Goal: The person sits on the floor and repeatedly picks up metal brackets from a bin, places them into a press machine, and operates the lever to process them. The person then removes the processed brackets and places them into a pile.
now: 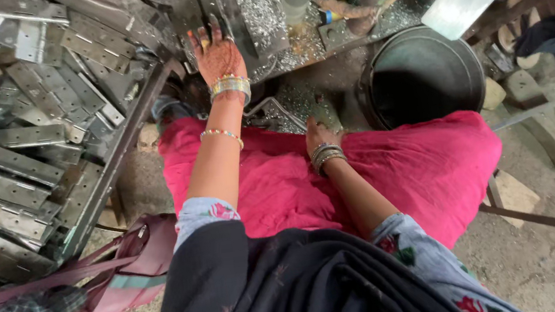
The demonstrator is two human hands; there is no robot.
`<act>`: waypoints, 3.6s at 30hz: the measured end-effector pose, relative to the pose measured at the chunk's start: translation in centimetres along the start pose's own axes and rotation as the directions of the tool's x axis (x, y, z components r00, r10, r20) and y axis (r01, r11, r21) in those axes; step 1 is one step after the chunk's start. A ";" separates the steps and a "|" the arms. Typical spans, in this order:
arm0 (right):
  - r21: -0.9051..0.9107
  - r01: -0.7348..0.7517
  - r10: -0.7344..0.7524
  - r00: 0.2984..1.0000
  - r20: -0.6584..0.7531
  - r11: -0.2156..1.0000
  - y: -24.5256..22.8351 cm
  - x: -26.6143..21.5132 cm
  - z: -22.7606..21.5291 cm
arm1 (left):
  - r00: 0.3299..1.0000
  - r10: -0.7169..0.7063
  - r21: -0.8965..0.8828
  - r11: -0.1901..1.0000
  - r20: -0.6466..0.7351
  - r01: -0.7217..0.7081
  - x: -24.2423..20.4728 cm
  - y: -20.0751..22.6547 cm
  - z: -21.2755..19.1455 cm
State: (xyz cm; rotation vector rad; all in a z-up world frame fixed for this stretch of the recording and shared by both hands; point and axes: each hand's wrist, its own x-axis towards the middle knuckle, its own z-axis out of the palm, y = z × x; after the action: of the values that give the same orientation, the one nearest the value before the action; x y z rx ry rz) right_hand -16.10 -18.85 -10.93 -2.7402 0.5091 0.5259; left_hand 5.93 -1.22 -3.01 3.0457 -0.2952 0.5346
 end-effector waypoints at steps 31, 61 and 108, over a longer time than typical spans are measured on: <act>-0.144 0.265 -0.301 0.804 -0.514 0.953 -3.7 -6.4 -10.4 | 0.800 -0.517 0.161 0.800 -0.303 0.578 -9.1 -22.1 -6.6; -0.114 0.193 -0.224 0.863 -0.453 0.975 -3.0 -6.1 -8.4 | 0.930 -0.352 -0.068 0.936 -0.105 0.346 -8.5 -26.0 -12.8; -0.240 -0.039 0.053 0.997 0.051 0.970 0.5 -0.8 0.3 | 0.983 0.076 -0.028 0.997 0.167 -0.073 -3.6 -0.3 -0.3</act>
State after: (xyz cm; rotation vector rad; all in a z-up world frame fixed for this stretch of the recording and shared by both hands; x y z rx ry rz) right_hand -17.05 -19.00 -10.97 -2.9361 0.5269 0.7179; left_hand 2.56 -0.29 -3.91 3.0734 -0.4194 0.2745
